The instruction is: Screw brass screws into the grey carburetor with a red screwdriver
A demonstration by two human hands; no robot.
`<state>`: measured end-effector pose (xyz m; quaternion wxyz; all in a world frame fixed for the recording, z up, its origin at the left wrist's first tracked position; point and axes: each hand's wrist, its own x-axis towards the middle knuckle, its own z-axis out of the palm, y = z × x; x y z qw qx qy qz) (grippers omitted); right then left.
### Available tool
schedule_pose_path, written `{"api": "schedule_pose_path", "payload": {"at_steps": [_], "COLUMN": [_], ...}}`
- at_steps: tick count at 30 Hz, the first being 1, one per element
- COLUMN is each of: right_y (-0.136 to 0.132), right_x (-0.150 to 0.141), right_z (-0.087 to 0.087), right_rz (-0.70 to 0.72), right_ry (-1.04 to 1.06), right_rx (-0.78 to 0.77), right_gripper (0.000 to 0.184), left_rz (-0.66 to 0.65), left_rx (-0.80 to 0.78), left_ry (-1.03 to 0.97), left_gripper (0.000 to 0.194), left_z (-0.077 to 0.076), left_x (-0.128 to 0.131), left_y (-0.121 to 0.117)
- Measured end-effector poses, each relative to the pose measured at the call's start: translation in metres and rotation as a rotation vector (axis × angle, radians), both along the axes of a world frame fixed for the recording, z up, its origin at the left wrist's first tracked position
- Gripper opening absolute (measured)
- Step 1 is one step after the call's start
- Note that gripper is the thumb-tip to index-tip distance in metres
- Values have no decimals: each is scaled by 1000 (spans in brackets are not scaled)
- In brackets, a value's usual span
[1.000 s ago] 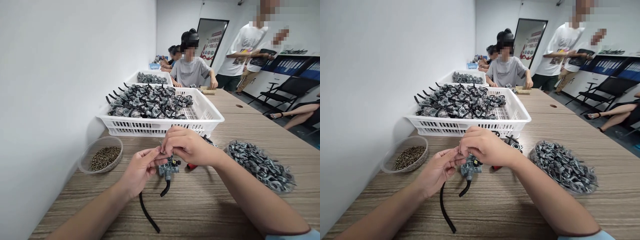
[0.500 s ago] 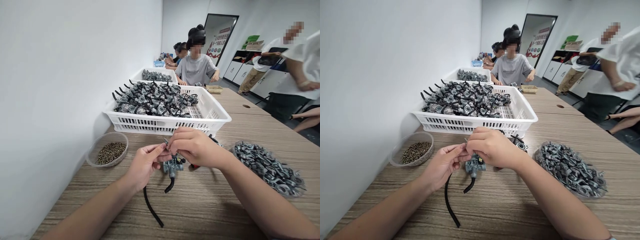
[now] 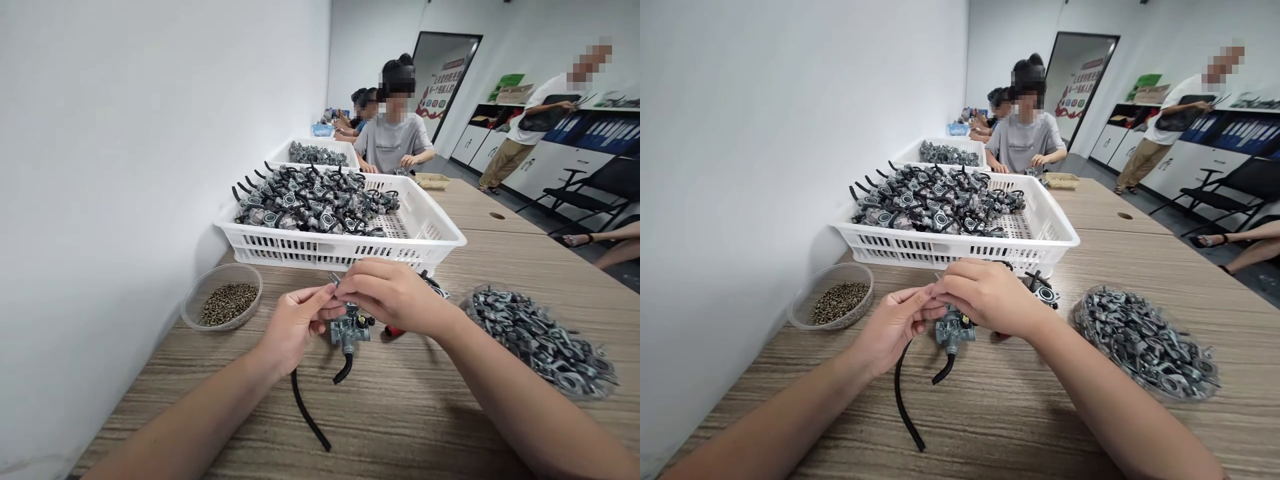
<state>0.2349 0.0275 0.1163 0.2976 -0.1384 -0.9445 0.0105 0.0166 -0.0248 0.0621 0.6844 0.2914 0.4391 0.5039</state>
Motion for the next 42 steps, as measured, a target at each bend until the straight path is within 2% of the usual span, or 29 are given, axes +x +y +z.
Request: {"api": "schedule_pose_path", "payload": {"at_steps": [5,13,20,27,32,37,42], "right_y": [2,5,7,7,5,5,5], "right_x": [1,7,7,17,20,17,17], "right_z": [-1,5,2,14,15,12,11], "right_rz": [-19,48,55,119,96,102,102], "right_ry": [-7,22,41,-39,-68,-66,-65], "right_rx": [-8,-288,-293,-437,-409,-346,-346], "right_gripper": [17,18,16,26,34,26,29], "left_rz": [7,-17,-61,-72,-101,-138,-156], "left_rx": [0,-2,1,-4,-15,-9,15], "left_ry": [-4,14,20,4,-40,-41,-17], "left_gripper": [68,61,61,57,54,56,60], "left_z": [-2,0,-3,-3,-6,-6,-6], "left_x": [0,1,1,1,1,0,-1], "left_y": [1,-1,1,0,0,0,-1]}}
